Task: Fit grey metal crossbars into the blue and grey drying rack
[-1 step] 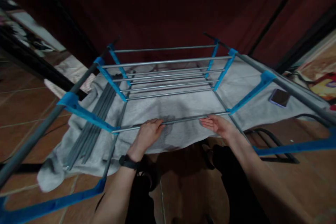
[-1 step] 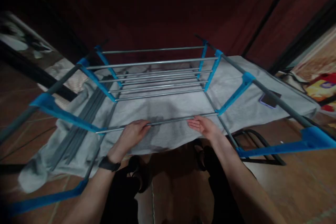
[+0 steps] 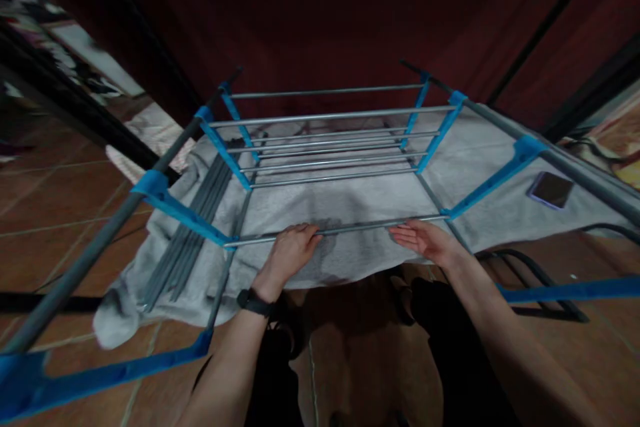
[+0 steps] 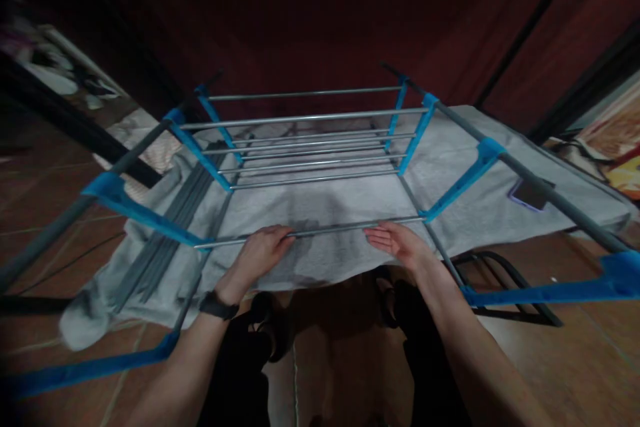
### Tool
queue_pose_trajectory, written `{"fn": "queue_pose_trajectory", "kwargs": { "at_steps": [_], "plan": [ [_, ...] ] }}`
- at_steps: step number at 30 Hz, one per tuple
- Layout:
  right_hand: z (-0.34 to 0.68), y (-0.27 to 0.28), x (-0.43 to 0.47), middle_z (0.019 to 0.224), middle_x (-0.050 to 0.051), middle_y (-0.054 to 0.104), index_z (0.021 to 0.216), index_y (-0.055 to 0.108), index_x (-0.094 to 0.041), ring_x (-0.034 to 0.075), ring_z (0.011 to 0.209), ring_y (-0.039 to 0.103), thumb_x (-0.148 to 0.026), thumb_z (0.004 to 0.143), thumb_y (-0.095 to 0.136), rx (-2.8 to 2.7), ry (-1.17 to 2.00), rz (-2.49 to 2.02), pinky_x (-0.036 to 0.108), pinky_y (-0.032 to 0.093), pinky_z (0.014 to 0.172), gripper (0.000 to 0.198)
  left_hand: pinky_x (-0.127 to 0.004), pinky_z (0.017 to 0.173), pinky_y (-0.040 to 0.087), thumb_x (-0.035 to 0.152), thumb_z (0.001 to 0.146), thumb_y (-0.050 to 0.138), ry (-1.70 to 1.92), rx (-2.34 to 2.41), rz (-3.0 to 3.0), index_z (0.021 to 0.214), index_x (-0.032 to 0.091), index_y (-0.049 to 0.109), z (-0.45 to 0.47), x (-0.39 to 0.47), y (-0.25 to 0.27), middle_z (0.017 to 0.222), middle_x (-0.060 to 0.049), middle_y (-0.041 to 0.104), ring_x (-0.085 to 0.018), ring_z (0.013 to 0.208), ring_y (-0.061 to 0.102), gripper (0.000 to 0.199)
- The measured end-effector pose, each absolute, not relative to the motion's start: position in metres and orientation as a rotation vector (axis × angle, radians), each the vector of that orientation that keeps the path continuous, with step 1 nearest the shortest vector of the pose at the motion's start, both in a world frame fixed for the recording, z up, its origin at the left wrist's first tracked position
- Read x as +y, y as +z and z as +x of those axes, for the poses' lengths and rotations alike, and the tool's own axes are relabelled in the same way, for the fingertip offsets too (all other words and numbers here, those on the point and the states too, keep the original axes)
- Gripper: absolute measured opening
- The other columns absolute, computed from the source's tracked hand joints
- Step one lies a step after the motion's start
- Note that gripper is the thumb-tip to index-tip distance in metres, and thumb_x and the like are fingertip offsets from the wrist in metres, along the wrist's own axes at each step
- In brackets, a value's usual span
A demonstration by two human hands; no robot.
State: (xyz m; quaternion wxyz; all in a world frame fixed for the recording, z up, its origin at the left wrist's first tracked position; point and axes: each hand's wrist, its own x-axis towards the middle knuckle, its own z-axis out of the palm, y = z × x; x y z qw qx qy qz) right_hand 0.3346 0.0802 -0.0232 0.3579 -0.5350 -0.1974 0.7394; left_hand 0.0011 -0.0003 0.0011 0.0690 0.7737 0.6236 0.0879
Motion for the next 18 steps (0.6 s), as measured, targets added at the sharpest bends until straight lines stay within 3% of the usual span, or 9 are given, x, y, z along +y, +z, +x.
{"fn": "queue_pose_trajectory", "kwargs": {
  "at_steps": [3, 8, 13, 18],
  "plan": [
    [0.346, -0.025, 0.083, 0.098, 0.017, 0.078, 0.092, 0.068, -0.013, 0.020, 0.084, 0.077, -0.011, 0.095, 0.052, -0.580, 1.909, -1.416, 0.028, 0.064, 0.077, 0.016, -0.034, 0.088, 0.051, 0.032, 0.102, 0.045, 0.267, 1.895, 2.331, 0.109, 0.019, 0.069, 0.002, 0.001, 0.002, 0.101, -0.008, 0.075, -0.023, 0.097, 0.070, 0.028],
    [0.343, -0.030, 0.084, 0.089, 0.013, 0.078, 0.081, 0.062, -0.017, 0.017, 0.082, 0.076, -0.008, 0.095, 0.049, -0.563, 1.823, -1.442, 0.026, 0.064, 0.080, 0.021, -0.034, 0.090, 0.051, 0.033, 0.103, 0.044, 0.239, 1.903, 2.326, 0.110, 0.020, 0.069, 0.002, 0.006, -0.003, 0.103, -0.008, 0.075, -0.022, 0.097, 0.070, 0.029],
    [0.342, -0.022, 0.081, 0.098, 0.016, 0.078, 0.093, 0.068, -0.014, 0.018, 0.083, 0.076, -0.015, 0.095, 0.053, -0.775, 1.865, -1.569, 0.026, 0.063, 0.075, 0.015, -0.034, 0.091, 0.051, 0.033, 0.103, 0.042, 0.244, 1.874, 2.334, 0.111, 0.020, 0.068, 0.000, 0.008, -0.011, 0.104, -0.007, 0.075, -0.022, 0.099, 0.070, 0.030],
    [0.365, -0.020, 0.088, 0.081, 0.012, 0.076, 0.084, 0.068, -0.014, 0.015, 0.064, 0.069, -0.017, 0.089, 0.061, -1.081, 1.469, -1.853, 0.024, 0.059, 0.063, 0.009, -0.031, 0.093, 0.051, 0.032, 0.103, 0.043, 0.259, 1.850, 2.314, 0.115, 0.022, 0.067, -0.003, 0.008, -0.021, 0.107, -0.006, 0.074, -0.019, 0.102, 0.069, 0.029]
  ]
}}
